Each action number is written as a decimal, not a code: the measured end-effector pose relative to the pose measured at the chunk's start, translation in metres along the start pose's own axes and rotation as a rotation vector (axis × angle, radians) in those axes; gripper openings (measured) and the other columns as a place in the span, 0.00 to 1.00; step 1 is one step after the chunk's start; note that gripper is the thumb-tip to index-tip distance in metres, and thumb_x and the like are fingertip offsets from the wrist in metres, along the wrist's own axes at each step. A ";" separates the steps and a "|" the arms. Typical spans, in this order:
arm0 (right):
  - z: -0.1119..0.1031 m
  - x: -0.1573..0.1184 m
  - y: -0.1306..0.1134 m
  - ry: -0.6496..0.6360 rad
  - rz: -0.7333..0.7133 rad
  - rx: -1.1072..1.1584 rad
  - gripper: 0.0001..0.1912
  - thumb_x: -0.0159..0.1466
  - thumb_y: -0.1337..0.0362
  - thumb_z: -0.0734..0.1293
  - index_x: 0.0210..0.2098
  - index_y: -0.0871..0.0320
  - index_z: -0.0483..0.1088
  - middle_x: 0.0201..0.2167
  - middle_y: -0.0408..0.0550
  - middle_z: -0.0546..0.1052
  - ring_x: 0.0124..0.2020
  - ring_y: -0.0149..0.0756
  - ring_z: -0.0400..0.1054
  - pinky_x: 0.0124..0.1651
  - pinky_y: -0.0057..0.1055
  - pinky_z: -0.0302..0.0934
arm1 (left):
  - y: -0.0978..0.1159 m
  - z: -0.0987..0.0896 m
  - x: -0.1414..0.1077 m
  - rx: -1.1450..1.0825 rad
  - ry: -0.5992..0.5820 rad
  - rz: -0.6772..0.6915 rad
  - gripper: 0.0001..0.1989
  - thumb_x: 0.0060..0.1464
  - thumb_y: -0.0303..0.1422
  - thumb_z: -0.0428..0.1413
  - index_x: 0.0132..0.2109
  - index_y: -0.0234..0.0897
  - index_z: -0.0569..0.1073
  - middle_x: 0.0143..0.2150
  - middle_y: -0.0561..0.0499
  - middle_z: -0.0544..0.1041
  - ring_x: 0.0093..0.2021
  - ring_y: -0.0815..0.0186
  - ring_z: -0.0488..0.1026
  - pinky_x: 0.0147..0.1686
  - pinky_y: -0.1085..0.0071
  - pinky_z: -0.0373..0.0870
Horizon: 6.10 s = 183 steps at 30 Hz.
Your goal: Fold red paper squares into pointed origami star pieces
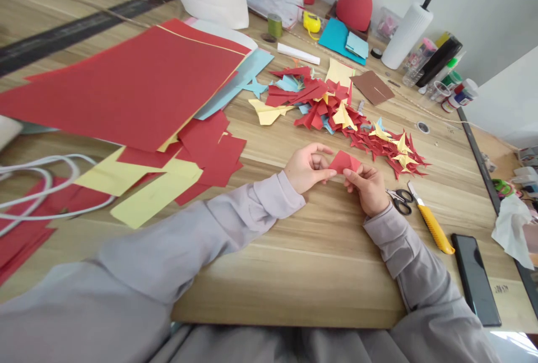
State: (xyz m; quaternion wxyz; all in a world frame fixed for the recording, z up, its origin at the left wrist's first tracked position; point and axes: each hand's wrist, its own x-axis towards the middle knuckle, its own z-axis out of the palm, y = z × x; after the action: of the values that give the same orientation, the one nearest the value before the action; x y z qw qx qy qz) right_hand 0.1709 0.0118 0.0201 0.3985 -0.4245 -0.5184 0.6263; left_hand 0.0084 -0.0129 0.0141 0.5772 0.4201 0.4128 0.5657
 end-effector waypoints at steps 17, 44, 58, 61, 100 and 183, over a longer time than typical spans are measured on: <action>-0.006 0.002 -0.001 -0.047 0.069 0.078 0.16 0.51 0.57 0.72 0.17 0.59 0.66 0.16 0.41 0.74 0.13 0.24 0.63 0.16 0.21 0.56 | 0.001 -0.003 0.002 -0.127 -0.066 -0.109 0.24 0.38 0.27 0.64 0.43 0.30 0.64 0.20 0.56 0.74 0.19 0.71 0.70 0.23 0.72 0.69; -0.006 0.000 0.004 -0.062 0.028 -0.036 0.13 0.51 0.58 0.72 0.21 0.59 0.67 0.17 0.42 0.74 0.16 0.26 0.64 0.20 0.23 0.60 | 0.002 -0.002 0.001 -0.087 0.010 -0.052 0.18 0.38 0.26 0.62 0.39 0.31 0.67 0.19 0.56 0.73 0.18 0.73 0.68 0.21 0.74 0.66; -0.008 -0.002 0.002 -0.175 0.018 -0.123 0.13 0.52 0.56 0.71 0.20 0.59 0.70 0.15 0.42 0.73 0.14 0.25 0.62 0.18 0.23 0.57 | 0.000 -0.004 0.004 -0.161 0.004 -0.105 0.18 0.37 0.29 0.63 0.37 0.32 0.68 0.18 0.56 0.73 0.17 0.72 0.68 0.19 0.75 0.66; -0.008 -0.003 0.002 -0.170 0.027 -0.119 0.14 0.52 0.56 0.71 0.19 0.59 0.69 0.15 0.41 0.73 0.14 0.25 0.62 0.18 0.23 0.56 | -0.001 -0.005 0.004 -0.168 -0.001 -0.107 0.17 0.38 0.29 0.63 0.37 0.32 0.69 0.19 0.55 0.73 0.18 0.72 0.68 0.19 0.75 0.66; -0.006 -0.005 0.011 -0.105 -0.198 -0.140 0.07 0.56 0.63 0.68 0.35 0.53 0.76 0.25 0.42 0.78 0.18 0.29 0.68 0.21 0.27 0.64 | 0.000 -0.002 0.001 -0.084 0.070 -0.107 0.07 0.36 0.26 0.60 0.29 0.31 0.77 0.19 0.54 0.74 0.19 0.73 0.69 0.21 0.76 0.68; 0.000 -0.006 0.004 -0.201 -0.088 -0.267 0.17 0.54 0.52 0.68 0.32 0.60 0.70 0.21 0.43 0.76 0.19 0.27 0.68 0.23 0.26 0.65 | 0.005 0.002 -0.002 0.086 0.096 -0.049 0.13 0.32 0.35 0.67 0.25 0.31 0.75 0.20 0.52 0.75 0.21 0.71 0.70 0.24 0.73 0.71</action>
State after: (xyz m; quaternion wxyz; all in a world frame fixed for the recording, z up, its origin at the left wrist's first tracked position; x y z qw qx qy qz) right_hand 0.1727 0.0059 0.0168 0.3118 -0.3856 -0.6525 0.5730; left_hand 0.0088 -0.0148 0.0190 0.5519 0.4066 0.4740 0.5526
